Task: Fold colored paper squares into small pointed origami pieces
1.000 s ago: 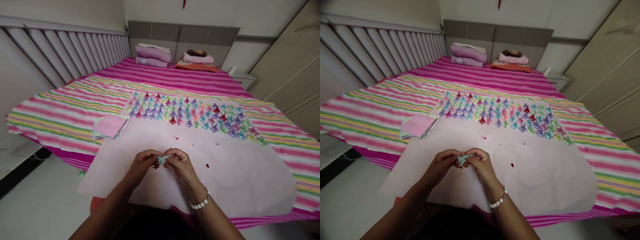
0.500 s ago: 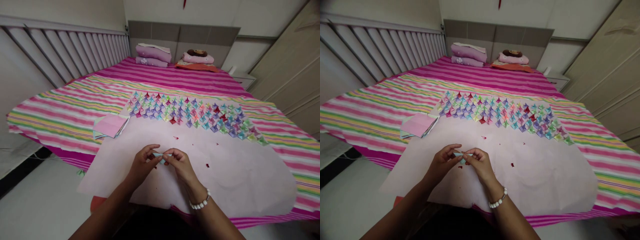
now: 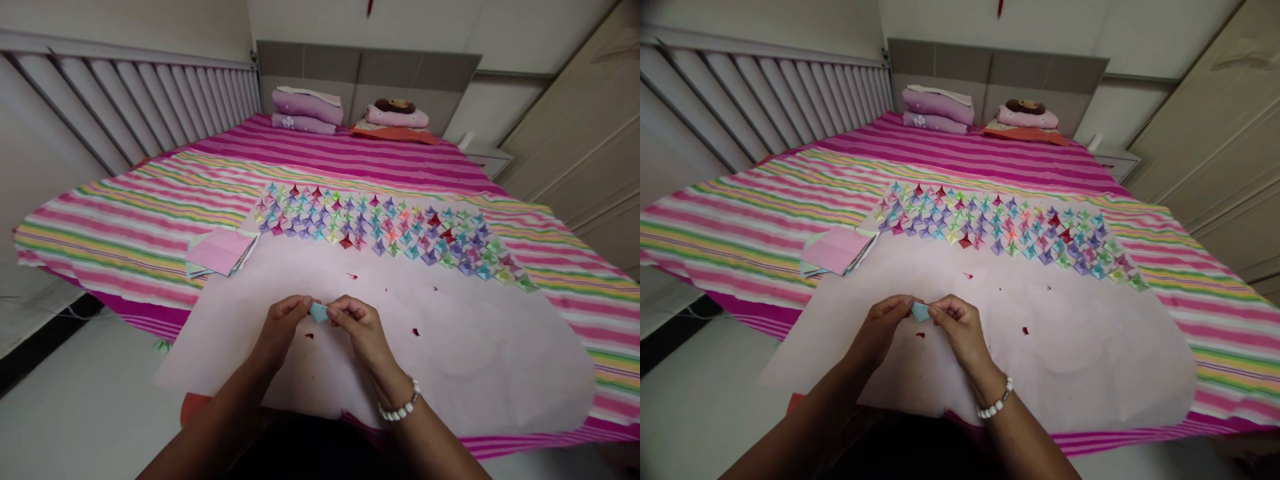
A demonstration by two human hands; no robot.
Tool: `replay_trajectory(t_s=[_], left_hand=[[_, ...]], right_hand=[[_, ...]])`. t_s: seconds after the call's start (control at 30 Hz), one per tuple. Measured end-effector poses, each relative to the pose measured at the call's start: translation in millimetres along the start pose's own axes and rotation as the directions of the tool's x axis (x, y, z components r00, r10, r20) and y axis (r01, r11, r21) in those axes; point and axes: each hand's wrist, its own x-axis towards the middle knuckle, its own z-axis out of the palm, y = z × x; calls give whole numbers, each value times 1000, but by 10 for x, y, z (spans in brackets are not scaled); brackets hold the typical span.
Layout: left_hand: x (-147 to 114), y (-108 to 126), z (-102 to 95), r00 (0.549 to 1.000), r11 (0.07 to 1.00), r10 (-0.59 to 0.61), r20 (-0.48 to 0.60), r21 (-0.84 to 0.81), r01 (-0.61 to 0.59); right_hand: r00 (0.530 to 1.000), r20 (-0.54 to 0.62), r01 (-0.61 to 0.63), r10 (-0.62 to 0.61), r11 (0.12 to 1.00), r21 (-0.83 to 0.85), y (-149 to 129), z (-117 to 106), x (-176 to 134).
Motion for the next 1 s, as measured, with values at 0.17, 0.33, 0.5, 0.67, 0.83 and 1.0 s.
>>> replay_trajectory(t_s=[0.17, 0.33, 0.5, 0.67, 0.83, 1.0], left_hand=[[-15, -74, 39, 992, 988, -109, 70, -99, 116], [-9, -133, 69, 980, 956, -173, 96, -222, 191], [12, -108, 24, 973, 963, -136, 188, -206, 174], [13, -108, -2, 967, 964, -141, 210, -192, 182], [22, -135, -22, 973, 971, -122, 195, -179, 158], [23, -131, -25, 981, 991, -95, 169, -78, 110]], right_hand=[[997, -72, 42, -41, 999, 9, 23, -11, -12], [997, -56, 61, -61, 998, 6, 0, 18, -42], [1000, 28, 10, -14, 994, 107, -19, 15, -30], [999, 29, -37, 34, 992, 119, -18, 6, -12], [999, 20, -47, 46, 995, 88, -36, -24, -3], [999, 36, -14, 14, 1000, -14, -83, -45, 5]])
